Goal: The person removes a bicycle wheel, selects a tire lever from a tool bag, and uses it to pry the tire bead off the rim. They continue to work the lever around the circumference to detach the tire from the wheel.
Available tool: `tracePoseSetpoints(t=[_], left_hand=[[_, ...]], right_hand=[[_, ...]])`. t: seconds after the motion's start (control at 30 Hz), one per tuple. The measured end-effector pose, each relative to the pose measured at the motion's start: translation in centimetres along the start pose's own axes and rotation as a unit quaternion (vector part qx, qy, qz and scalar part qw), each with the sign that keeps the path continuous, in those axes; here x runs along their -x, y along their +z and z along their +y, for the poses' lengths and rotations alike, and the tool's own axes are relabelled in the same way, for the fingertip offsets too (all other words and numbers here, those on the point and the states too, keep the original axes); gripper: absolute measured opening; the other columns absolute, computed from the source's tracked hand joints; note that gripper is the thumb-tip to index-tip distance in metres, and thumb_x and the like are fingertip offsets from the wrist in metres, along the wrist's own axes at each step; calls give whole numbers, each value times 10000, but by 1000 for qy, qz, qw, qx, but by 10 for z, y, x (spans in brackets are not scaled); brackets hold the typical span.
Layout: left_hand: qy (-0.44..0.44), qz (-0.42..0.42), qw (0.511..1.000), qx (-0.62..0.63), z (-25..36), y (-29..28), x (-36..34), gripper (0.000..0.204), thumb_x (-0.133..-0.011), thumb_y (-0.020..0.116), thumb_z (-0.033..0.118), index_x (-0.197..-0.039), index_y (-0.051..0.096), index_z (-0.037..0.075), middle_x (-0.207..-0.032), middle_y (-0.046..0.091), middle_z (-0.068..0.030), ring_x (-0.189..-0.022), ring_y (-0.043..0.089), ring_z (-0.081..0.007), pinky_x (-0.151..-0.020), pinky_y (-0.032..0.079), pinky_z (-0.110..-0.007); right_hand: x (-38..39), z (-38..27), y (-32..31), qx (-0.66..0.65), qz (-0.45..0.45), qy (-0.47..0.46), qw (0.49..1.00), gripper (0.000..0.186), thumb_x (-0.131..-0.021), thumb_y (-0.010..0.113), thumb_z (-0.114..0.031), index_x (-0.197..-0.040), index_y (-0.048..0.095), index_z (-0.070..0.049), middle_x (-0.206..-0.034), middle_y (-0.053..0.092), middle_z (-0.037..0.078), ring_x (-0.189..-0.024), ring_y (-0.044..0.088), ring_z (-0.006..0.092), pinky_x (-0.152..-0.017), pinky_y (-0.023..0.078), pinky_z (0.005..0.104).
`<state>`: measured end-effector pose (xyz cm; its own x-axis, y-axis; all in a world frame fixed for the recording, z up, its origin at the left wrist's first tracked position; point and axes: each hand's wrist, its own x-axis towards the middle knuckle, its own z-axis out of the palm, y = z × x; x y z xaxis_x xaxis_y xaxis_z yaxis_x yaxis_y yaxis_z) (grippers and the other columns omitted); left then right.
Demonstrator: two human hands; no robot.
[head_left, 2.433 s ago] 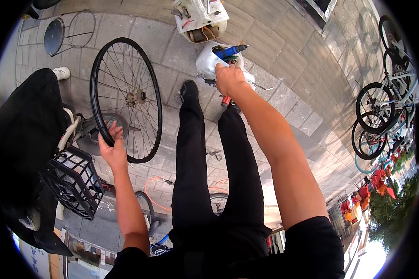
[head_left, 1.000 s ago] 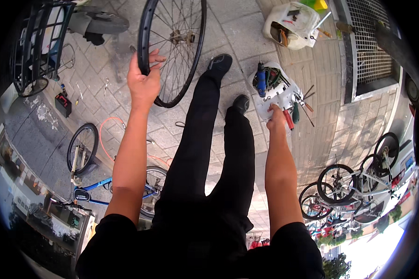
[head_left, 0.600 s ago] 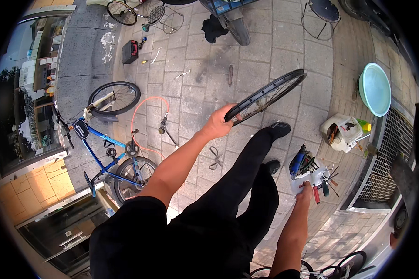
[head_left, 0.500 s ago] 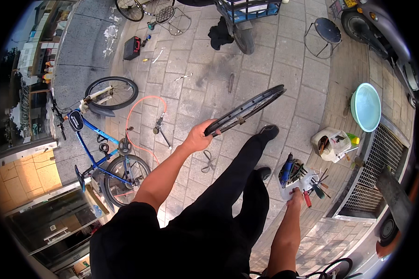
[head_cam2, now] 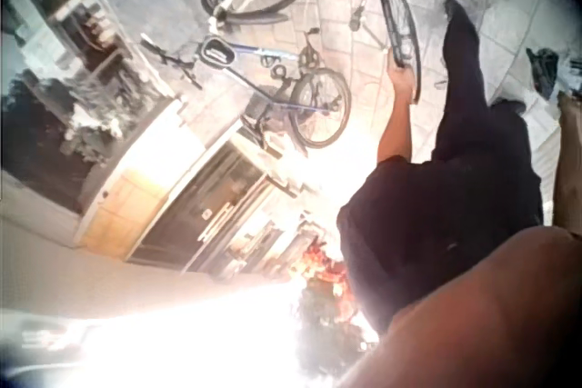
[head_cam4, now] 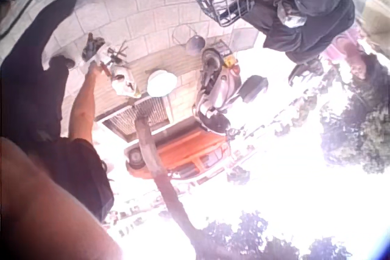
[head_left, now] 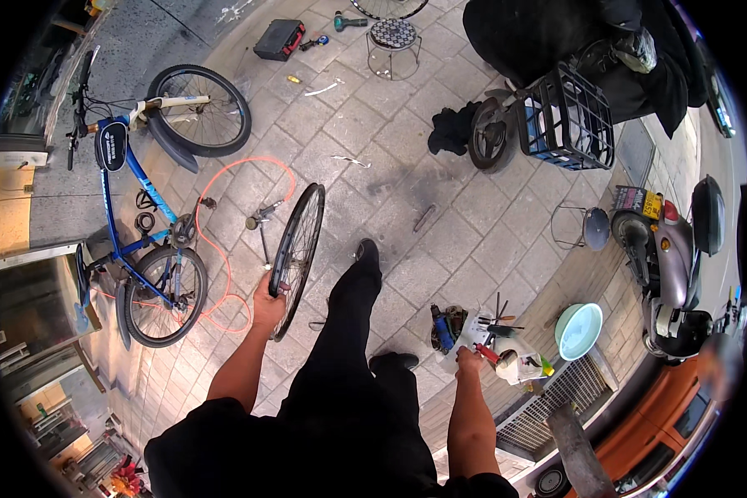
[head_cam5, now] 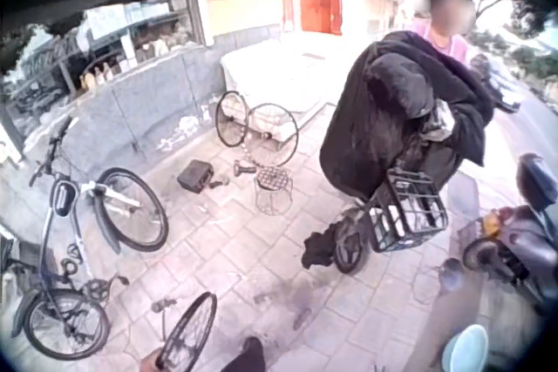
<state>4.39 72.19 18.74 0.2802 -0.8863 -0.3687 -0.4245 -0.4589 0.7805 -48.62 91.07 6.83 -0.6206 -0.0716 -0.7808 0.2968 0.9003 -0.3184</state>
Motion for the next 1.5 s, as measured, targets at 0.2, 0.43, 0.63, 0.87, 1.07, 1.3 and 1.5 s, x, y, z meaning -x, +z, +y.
tracePoseSetpoints(t=[0.2,0.43,0.63,0.87,1.07,1.3,1.5], left_hand=[[-83,132,987,37,-7,-44,-65,655,-763,492,-167,-1374,578,54,-930,707,-35,-920,685,-147,-850,536,-305],[-167,234,951,111,-12,-69,-110,704,-754,484,-165,-1420,546,56,-990,754,-62,-1139,686,-200,-963,529,-343],[-232,281,919,155,55,-57,-144,657,-738,490,-157,-1357,584,42,-978,754,-70,-1004,700,-167,-913,532,-322],[-256,448,848,122,112,45,-184,546,-747,512,-126,-1251,631,48,-957,751,-54,-993,687,-156,-959,501,-314],[-341,548,707,289,98,149,-242,482,-775,526,-135,-1218,618,31,-1050,732,-76,-941,669,-152,-764,484,-283],[-437,609,523,405,175,176,-341,516,-802,591,-112,-1297,590,33,-1146,754,-105,-874,666,-142,-684,491,-261],[-437,706,384,403,209,211,-408,592,-810,569,-79,-1386,578,56,-1109,746,-65,-841,656,-128,-720,515,-265]], right_hand=[[-12,-170,124,200,-23,-171,965,533,-792,748,-155,-1268,559,-7,-817,648,64,-646,589,165,-593,470,357],[58,-434,295,223,-140,-358,896,607,-780,764,-183,-1331,566,-21,-1046,672,108,-943,643,212,-847,520,358],[55,-630,474,427,-177,-434,774,583,-771,768,-242,-1291,621,-23,-1015,699,104,-865,656,195,-795,526,355],[208,-802,626,448,-264,-456,722,709,-768,761,-182,-1438,554,-73,-948,679,57,-808,622,151,-757,519,337],[261,-870,781,536,-268,-501,624,733,-751,763,-179,-1442,550,-55,-1037,713,92,-915,676,202,-834,530,345],[285,-876,918,647,-302,-529,459,676,-764,751,-222,-1393,579,-44,-1037,704,103,-945,670,213,-878,520,347],[354,-832,1015,717,-385,-503,290,689,-770,747,-246,-1394,586,-1,-1112,703,139,-1039,674,232,-941,505,345]])
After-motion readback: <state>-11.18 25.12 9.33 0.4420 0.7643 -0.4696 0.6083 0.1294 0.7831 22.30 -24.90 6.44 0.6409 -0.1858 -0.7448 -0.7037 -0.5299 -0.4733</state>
